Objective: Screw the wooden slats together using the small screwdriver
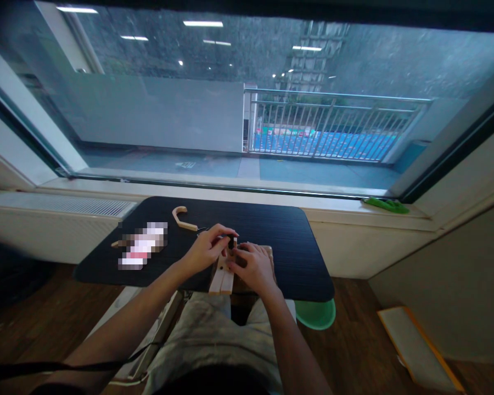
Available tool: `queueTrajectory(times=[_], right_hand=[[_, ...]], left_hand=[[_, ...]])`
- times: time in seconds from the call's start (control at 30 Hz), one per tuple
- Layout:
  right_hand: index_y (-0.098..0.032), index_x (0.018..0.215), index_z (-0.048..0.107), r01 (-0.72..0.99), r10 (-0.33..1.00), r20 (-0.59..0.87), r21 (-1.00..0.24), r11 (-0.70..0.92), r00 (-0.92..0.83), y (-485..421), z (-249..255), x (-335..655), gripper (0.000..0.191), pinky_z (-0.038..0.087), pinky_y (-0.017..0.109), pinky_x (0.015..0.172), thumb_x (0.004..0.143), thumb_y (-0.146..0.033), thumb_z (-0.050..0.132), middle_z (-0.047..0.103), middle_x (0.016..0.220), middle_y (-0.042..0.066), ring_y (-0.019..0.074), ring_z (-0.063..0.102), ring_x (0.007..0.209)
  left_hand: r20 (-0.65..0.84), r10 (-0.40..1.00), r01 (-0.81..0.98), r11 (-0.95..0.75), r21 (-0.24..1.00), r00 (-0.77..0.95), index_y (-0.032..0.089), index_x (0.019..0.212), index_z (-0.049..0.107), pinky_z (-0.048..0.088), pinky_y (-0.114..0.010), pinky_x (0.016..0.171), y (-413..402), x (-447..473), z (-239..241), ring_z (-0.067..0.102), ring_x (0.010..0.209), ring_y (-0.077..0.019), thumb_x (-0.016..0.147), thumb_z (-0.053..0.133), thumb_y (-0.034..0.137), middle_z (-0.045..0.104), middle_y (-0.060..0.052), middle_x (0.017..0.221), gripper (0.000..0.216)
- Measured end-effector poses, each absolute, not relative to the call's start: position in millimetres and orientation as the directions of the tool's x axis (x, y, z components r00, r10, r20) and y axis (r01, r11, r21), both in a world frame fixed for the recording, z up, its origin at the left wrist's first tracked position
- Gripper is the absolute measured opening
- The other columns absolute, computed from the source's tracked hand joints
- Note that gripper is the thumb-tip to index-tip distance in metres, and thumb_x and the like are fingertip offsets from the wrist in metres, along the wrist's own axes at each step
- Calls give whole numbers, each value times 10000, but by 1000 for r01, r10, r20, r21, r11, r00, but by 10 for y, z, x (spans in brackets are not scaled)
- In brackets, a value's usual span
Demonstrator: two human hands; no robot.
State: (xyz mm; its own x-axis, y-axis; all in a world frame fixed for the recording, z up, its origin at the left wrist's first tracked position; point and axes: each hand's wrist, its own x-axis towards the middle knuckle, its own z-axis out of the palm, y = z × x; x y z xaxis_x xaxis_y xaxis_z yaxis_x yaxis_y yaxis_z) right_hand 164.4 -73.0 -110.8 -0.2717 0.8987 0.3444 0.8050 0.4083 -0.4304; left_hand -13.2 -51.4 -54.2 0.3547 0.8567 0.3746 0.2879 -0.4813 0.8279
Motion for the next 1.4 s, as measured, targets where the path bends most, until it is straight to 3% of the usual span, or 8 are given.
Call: queueTrajectory(times=[0.13, 0.23, 0.83, 1.4], right_hand=[[-333, 1133, 734, 802, 903, 329, -438, 406, -278, -723, -1109, 1647, 312, 432, 418, 990, 841, -439, 709, 680, 1240, 40, 258, 600, 1149], [-336, 1145, 729, 803, 907, 320, -444, 398, -272, -720, -1114, 1646, 325, 422, 424, 1007, 838, -440, 708, 678, 1242, 38, 259, 591, 1162], [-326, 1137, 732, 810, 914, 290, -438, 390, -283, -730, -1062, 1630, 315, 417, 423, 1007, 837, -420, 710, 675, 1244, 37, 258, 589, 1160], [-335, 1127, 734, 819, 914, 306, -427, 382, -267, -732, -1072, 1625, 304, 430, 434, 987, 845, -441, 692, 678, 1239, 42, 266, 602, 1138]], left_hand=[[503, 821, 359, -570, 739, 269, 177, 978, 677, 492, -228, 587, -479, -142, -555, 601, 645, -112, 832, 678, 231, 689, -46, 945, 156], [565, 794, 376, -605, 702, 224, 175, 929, 687, 498, -237, 608, -450, -138, -558, 584, 670, -115, 821, 703, 230, 652, -41, 932, 122], [431, 856, 402, -515, 757, 286, 174, 982, 742, 474, -214, 557, -471, -119, -487, 612, 581, -115, 841, 680, 217, 757, -32, 838, 159], [383, 867, 347, -483, 804, 320, 181, 1029, 728, 453, -192, 496, -469, -118, -510, 615, 526, -109, 871, 628, 227, 733, -12, 728, 192]])
